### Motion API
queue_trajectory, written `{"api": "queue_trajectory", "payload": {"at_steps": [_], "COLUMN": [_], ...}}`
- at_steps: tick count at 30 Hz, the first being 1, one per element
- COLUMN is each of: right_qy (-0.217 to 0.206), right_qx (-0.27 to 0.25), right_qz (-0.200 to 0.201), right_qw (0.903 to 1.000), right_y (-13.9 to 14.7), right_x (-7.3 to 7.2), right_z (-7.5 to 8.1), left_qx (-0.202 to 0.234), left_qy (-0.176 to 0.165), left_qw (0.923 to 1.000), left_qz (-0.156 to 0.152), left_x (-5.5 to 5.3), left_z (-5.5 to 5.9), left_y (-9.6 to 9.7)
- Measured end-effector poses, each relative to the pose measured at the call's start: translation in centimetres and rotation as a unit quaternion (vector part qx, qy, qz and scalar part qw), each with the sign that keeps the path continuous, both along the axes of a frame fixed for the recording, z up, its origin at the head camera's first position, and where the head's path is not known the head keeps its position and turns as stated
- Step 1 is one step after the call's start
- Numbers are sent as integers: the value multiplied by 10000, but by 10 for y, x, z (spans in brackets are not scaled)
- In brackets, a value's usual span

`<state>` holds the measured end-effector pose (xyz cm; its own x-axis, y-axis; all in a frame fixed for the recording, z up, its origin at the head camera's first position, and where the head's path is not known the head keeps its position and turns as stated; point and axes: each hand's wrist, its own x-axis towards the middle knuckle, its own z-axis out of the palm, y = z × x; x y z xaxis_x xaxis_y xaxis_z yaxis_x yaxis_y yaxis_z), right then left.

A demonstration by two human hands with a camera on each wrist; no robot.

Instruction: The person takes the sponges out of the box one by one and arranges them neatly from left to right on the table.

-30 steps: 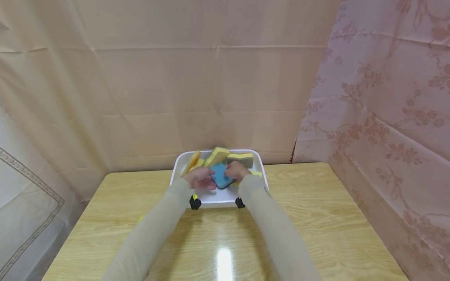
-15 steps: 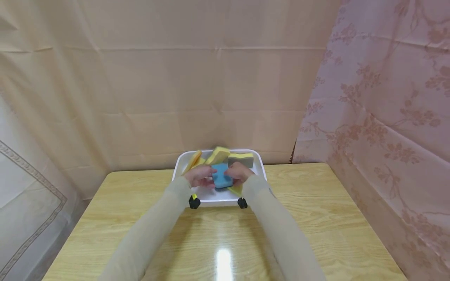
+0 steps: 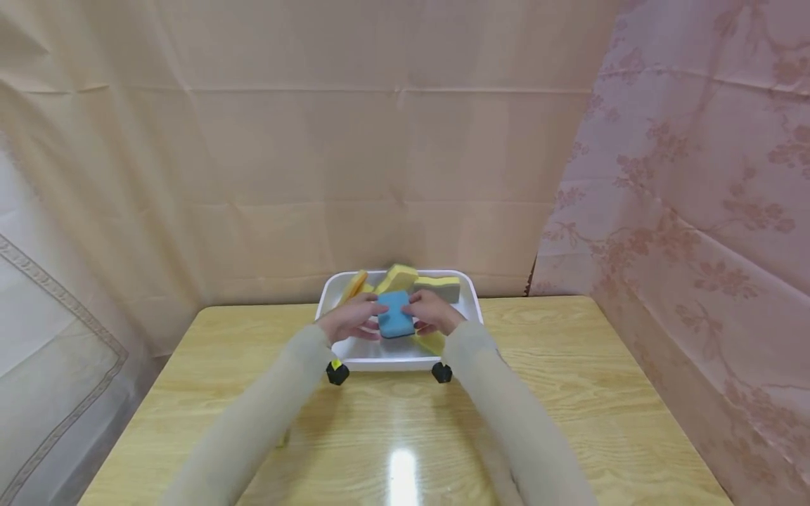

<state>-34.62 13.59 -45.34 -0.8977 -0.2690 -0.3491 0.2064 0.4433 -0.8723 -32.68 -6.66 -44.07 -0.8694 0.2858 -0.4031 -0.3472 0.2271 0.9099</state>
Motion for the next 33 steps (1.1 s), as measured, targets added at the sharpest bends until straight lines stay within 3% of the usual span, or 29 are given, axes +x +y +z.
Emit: {"api": "queue_trajectory", "payload": {"at_steps": [6, 14, 24, 33], "right_qy": [-115, -230, -270, -314], "right_qx": [-673, -1359, -1800, -1760], "right_qz": [-113, 77, 634, 998], "right_qw": [9976, 9904, 9813, 9788], "right_y": [-11, -39, -67, -85], "right_x": [15, 43, 69, 80], "right_z": [-4, -2, -2, -5], "left_qx": [199, 261, 178, 73], "left_qy": [258, 563, 876, 1000], "left_qw": [9995, 9979, 9950, 9935], "left_qz": [-18, 169, 438, 543], "left_x": [16, 42, 78, 106], "left_z": [3, -2, -2, -2], "left_y": [-21, -59, -92, -115]}}
